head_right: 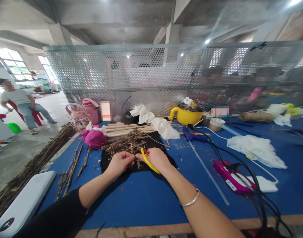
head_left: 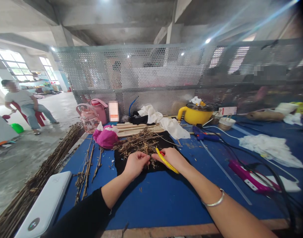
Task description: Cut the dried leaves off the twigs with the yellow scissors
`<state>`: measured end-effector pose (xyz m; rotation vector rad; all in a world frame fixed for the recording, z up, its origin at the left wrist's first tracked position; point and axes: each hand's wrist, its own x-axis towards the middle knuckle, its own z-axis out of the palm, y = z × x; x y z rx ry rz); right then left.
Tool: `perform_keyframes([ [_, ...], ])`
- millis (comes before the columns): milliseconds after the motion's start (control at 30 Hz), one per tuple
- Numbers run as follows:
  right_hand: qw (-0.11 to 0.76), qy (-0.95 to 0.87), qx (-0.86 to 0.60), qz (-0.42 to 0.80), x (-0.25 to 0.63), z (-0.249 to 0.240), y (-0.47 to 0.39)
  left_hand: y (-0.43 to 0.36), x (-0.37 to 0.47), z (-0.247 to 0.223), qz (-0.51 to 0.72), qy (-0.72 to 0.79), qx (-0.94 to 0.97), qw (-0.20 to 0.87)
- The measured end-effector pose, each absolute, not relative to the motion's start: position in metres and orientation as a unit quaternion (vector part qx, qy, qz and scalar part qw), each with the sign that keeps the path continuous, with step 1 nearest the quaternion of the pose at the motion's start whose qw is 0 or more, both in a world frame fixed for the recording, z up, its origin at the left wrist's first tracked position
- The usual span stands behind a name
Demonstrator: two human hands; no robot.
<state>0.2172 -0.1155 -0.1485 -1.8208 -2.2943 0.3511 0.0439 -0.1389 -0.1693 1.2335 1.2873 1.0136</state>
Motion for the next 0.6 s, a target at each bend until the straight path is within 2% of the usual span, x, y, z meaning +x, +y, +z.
perform_keyframes([
  [200,0.126,-0.777,-0.6,0.146,0.218,-0.152,-0.119,-0.136,0.04,-0.172,0.469,0.534,0.524,0.47],
  [367,0.148,-0.787,-0.578,0.157,0.214,-0.15,-0.125,-0.135,0.041,-0.179,0.46,0.518,0.543,0.474],
  [600,0.108,-0.78,-0.598,0.149,0.212,-0.148,-0.125,-0.136,0.044,-0.18,0.445,0.515,0.555,0.478],
])
